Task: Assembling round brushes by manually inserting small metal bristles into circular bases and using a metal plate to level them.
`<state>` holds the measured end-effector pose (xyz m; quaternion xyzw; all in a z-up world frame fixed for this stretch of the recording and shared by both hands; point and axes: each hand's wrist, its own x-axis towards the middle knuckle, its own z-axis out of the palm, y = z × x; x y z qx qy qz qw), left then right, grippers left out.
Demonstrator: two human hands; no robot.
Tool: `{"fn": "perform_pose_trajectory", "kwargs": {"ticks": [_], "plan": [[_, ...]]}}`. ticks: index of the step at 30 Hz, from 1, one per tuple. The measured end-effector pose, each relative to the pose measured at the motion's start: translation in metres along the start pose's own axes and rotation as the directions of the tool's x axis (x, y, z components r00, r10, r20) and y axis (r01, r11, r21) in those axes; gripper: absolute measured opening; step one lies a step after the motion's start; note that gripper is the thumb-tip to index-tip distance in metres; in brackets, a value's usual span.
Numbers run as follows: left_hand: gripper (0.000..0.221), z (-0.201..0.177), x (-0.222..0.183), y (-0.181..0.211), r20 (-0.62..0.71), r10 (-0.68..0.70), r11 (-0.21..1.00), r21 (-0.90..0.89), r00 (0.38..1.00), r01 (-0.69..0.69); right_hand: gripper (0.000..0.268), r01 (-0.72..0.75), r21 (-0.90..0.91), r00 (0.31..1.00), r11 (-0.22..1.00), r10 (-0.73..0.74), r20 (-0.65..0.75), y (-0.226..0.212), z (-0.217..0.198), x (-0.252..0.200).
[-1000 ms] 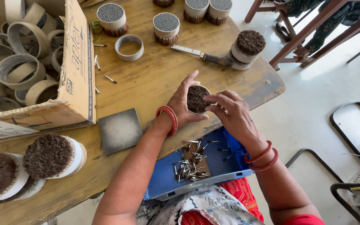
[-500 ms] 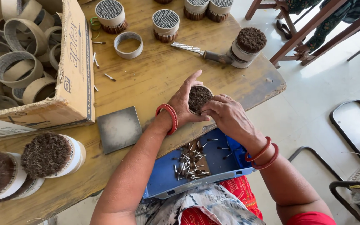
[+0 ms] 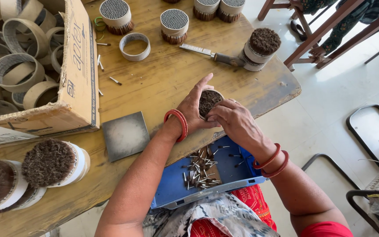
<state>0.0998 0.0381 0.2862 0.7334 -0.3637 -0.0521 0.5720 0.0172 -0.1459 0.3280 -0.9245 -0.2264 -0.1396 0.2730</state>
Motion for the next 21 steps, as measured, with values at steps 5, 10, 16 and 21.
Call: {"fn": "perform_pose_trajectory", "kwargs": {"ticks": [5,10,16,21], "plan": [[0.137,0.001,0.000,-0.002,0.020,0.021,1.000,0.016,1.000,-0.021,0.017,-0.070,0.068,0.998,0.995,0.070,0.001,-0.020,-0.033,0.010],[0.138,0.000,0.001,-0.003,0.013,-0.013,0.999,-0.036,1.000,0.013,0.020,-0.199,0.081,0.980,0.977,0.197,0.031,-0.023,-0.041,0.007],[0.138,0.002,0.002,-0.004,0.017,0.003,1.000,-0.006,1.000,-0.003,0.008,-0.092,-0.061,0.995,0.994,0.093,0.018,-0.013,-0.027,-0.002],[0.139,0.002,0.001,-0.004,0.033,0.014,0.999,0.029,0.999,-0.015,0.031,-0.053,0.031,0.998,0.998,0.052,0.021,-0.023,-0.038,0.007]]}}
